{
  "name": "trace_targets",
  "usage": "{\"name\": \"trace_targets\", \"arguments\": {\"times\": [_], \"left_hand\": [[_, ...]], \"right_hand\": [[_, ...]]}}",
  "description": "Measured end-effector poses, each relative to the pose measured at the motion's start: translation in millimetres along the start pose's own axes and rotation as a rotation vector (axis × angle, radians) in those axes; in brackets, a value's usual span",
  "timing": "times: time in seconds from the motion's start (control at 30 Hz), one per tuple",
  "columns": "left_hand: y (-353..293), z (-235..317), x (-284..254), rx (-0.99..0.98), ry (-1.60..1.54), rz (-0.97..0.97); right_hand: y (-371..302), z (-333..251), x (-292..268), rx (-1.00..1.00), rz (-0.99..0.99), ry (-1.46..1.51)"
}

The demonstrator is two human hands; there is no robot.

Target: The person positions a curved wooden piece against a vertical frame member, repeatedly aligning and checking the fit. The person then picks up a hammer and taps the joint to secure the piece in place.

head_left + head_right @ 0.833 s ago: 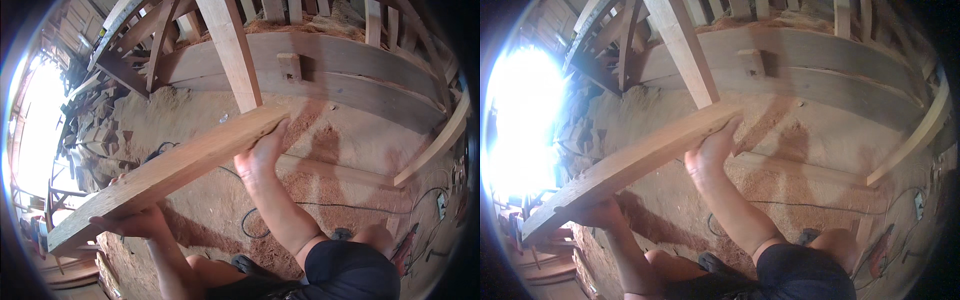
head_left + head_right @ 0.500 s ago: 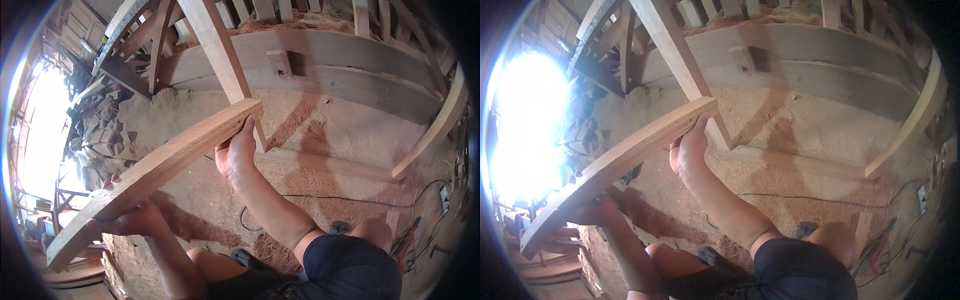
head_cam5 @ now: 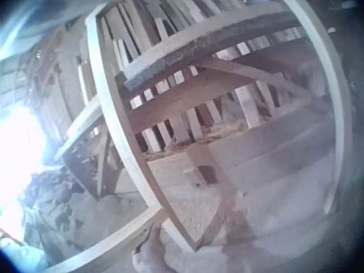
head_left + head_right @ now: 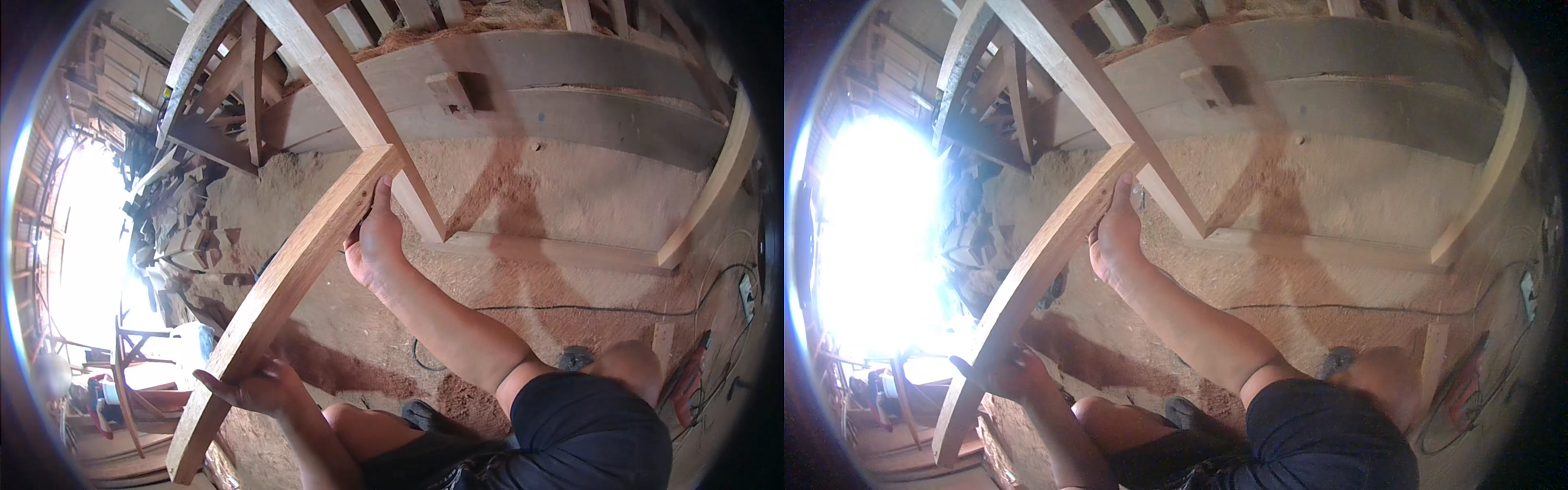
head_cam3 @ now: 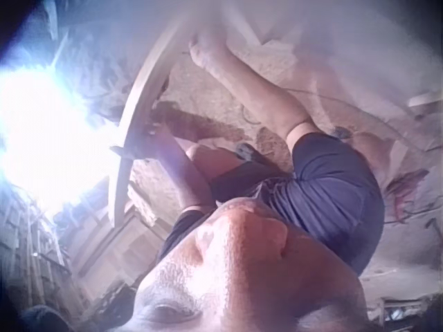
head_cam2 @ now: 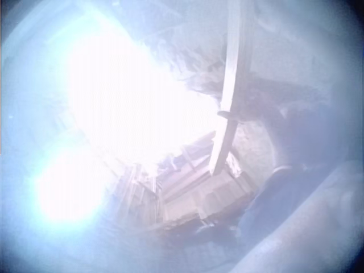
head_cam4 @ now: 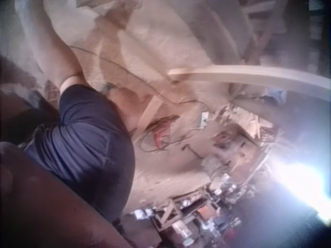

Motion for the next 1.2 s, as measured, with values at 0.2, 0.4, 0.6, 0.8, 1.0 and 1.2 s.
{"name": "trace_targets", "arguments": {"times": [0.2, 0.4, 0.6, 0.8, 1.0, 1.2], "left_hand": [[-23.9, 68.0, 66.1, -1.005, -1.384, 0.030], [-50.4, 79.9, 78.0, -1.023, -1.240, -0.050], [-70.3, 109.7, 94.7, -1.188, -1.186, -0.067], [-68.8, 106.0, 95.3, -1.200, -1.236, -0.048], [-76.2, 99.2, 94.3, -1.252, -1.283, -0.035], [-78.6, 94.2, 89.2, -1.239, -1.296, -0.073]], "right_hand": [[13.9, 5.5, -5.7, 0.015, 0.020, -0.035], [18.1, 9.4, -3.2, 0.004, -0.051, -0.021], [28.8, 9.3, -8.5, 0.050, -0.022, -0.091], [33.8, 5.5, -24.0, 0.059, 0.000, -0.150], [31.1, -3.3, -26.8, 0.047, -0.043, -0.247], [31.3, -3.7, -25.2, 0.038, -0.080, -0.213]]}}
Point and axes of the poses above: each hand's wrist, its own y-axis towards the middle knuckle, its own x-axis out of the palm, z = x × y, the point moved 9 cm from there along y, towards the middle knuckle, and after that the axes turned 2 degrees about -y, right-handed, at the moved point
